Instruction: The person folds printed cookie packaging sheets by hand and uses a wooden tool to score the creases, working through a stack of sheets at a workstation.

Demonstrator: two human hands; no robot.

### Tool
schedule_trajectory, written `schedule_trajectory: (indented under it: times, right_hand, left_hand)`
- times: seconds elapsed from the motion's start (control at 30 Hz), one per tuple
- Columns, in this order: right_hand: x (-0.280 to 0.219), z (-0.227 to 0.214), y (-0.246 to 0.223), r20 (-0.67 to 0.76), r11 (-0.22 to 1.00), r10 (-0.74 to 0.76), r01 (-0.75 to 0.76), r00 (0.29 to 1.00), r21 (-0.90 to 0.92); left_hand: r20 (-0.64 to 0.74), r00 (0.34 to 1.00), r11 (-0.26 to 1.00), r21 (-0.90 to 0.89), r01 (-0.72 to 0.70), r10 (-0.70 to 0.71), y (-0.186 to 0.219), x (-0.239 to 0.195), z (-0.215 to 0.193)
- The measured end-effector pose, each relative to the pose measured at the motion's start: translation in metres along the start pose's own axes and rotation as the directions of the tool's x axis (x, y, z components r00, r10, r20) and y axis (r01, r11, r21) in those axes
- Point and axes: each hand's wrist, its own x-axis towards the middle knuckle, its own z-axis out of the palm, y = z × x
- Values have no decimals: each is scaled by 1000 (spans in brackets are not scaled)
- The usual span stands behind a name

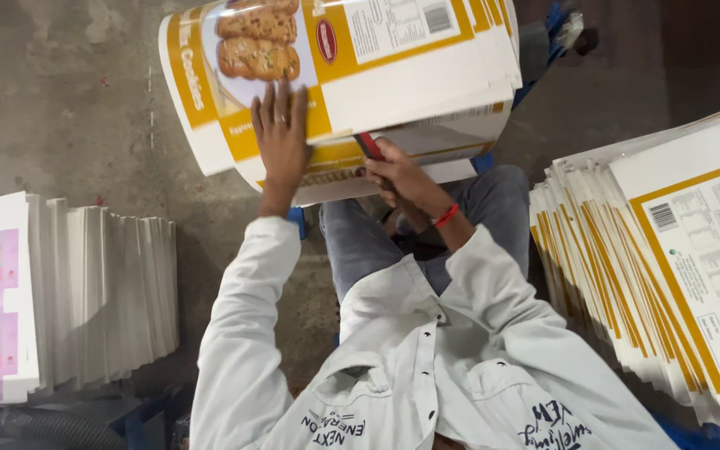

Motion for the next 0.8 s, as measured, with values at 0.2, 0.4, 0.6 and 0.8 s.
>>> schedule_trajectory:
  times: [0.2,0.4,0.6,0.8]
  right_hand:
    - [17,-59,-13,-529,949,-205,299,824,98]
    - [-5,-129,-7,-753,822,-268,550,601,146]
    - [22,-58,15,-713,918,-264,396,650,21]
    - [11,-22,5,-484,975,-130,199,865,94]
  left_hand:
    - [68,998,996,-85,21,-16,-30,84,28]
    - [130,985,993,13,-115,113,-23,91,33]
    - [51,990,987,83,-135,131,-10,54,11]
    - [108,994,999,-38,-14,18,-24,77,21]
